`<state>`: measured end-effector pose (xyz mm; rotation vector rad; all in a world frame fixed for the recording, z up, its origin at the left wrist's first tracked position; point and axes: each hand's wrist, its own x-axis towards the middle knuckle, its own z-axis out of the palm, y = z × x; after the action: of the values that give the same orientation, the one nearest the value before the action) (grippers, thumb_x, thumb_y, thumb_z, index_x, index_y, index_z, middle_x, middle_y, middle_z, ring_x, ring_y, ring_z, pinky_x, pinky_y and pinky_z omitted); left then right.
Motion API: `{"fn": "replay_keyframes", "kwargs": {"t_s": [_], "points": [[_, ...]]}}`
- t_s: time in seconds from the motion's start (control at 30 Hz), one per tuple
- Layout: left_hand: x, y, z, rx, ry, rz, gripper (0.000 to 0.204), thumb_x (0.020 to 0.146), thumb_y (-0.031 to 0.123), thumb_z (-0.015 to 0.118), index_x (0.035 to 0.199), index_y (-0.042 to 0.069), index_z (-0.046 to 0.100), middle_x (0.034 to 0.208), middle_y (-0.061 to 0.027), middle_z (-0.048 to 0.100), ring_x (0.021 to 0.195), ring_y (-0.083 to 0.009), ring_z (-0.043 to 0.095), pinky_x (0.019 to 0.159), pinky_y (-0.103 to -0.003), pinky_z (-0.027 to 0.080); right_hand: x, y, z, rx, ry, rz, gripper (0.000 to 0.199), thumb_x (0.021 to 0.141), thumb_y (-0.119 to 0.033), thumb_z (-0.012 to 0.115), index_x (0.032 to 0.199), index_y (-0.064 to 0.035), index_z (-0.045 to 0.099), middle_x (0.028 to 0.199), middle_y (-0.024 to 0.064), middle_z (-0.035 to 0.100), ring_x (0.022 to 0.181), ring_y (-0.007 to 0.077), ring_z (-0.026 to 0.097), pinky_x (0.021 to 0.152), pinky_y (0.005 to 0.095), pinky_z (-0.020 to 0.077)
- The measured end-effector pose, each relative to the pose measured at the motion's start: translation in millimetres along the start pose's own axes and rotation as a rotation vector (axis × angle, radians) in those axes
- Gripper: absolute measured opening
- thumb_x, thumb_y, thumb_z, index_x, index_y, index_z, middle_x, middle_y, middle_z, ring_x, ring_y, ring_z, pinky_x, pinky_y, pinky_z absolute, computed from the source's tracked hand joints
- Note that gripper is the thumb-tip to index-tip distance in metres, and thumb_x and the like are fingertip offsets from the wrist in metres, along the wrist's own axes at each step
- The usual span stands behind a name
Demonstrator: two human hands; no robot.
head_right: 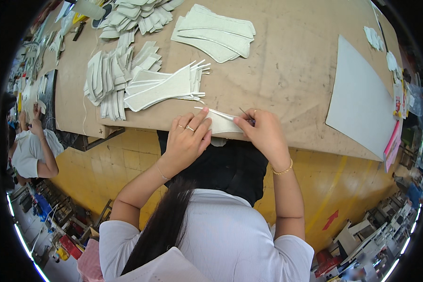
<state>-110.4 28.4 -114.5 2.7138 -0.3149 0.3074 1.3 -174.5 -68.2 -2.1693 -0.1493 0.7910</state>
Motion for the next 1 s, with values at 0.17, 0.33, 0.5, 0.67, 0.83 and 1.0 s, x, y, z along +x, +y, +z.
{"fn": "replay_keyframes", "kwargs": {"t_s": [0.17, 0.33, 0.5, 0.67, 0.83, 1.0], "points": [[5, 5, 2, -0.004, 0.035, -0.054, 0.052, 0.081, 0.014, 0.074, 0.132, 0.005, 0.064, 0.131, -0.0102, 0.063, 0.107, -0.0287, 0.058, 0.094, -0.042, 0.045, -10, 3, -16, -0.082, 0.022, 0.072, 0.032, 0.091, -0.027, 0.074, 0.085, 0.004, 0.072, 0.061, 0.0104, 0.062, 0.052, 0.0154, 0.06, 0.055, 0.0316, 0.0466], [7, 8, 3, 0.059, 0.0, -0.039, 0.056, 0.08, 0.014, 0.073, 0.135, 0.006, 0.062, 0.129, -0.0102, 0.063, 0.106, -0.029, 0.057, 0.093, -0.042, 0.045, -9, 16, -14, -0.114, 0.056, 0.03, 0.032, 0.09, -0.028, 0.074, 0.086, 0.0042, 0.072, 0.065, 0.0144, 0.063, 0.056, 0.0219, 0.06, 0.058, 0.0349, 0.0469], [9, 8, -1, 0.144, -0.07, 0.013, 0.059, 0.077, 0.022, 0.078, 0.132, 0.008, 0.064, 0.128, -0.0125, 0.063, 0.106, -0.0295, 0.057, 0.094, -0.044, 0.044, -4, 14, -15, -0.154, 0.071, 0.004, 0.031, 0.088, -0.026, 0.075, 0.086, 0.0043, 0.071, 0.066, 0.0143, 0.062, 0.059, 0.0232, 0.057, 0.059, 0.0353, 0.0457], [12, 13, -9, 0.153, -0.143, 0.018, 0.064, 0.077, 0.019, 0.077, 0.139, 0.016, 0.061, 0.13, -0.0142, 0.06, 0.106, -0.031, 0.056, 0.092, -0.044, 0.042, -3, 19, -11, -0.181, 0.107, -0.047, 0.029, 0.087, -0.025, 0.075, 0.086, 0.0038, 0.07, 0.063, 0.009, 0.059, 0.056, 0.0143, 0.049, 0.055, 0.0318, 0.0416], [17, 19, -13, 0.192, -0.158, 0.031, 0.067, 0.078, 0.018, 0.077, 0.142, 0.023, 0.06, 0.129, -0.0168, 0.06, 0.104, -0.0316, 0.055, 0.089, -0.044, 0.042, -2, 18, -12, -0.21, 0.111, -0.058, 0.028, 0.087, -0.024, 0.075, 0.087, 0.0039, 0.07, 0.065, 0.0118, 0.061, 0.056, 0.0176, 0.051, 0.056, 0.0332, 0.0429], [20, 24, -10, 0.233, -0.142, 0.05, 0.068, 0.079, 0.015, 0.074, 0.143, 0.029, 0.059, 0.126, -0.0195, 0.061, 0.098, -0.0323, 0.054, 0.087, -0.044, 0.042, 2, 21, -13, -0.229, 0.092, -0.078, 0.028, 0.086, -0.023, 0.075, 0.086, 0.0044, 0.069, 0.069, 0.0145, 0.064, 0.057, 0.0206, 0.053, 0.057, 0.0348, 0.0448]]}}
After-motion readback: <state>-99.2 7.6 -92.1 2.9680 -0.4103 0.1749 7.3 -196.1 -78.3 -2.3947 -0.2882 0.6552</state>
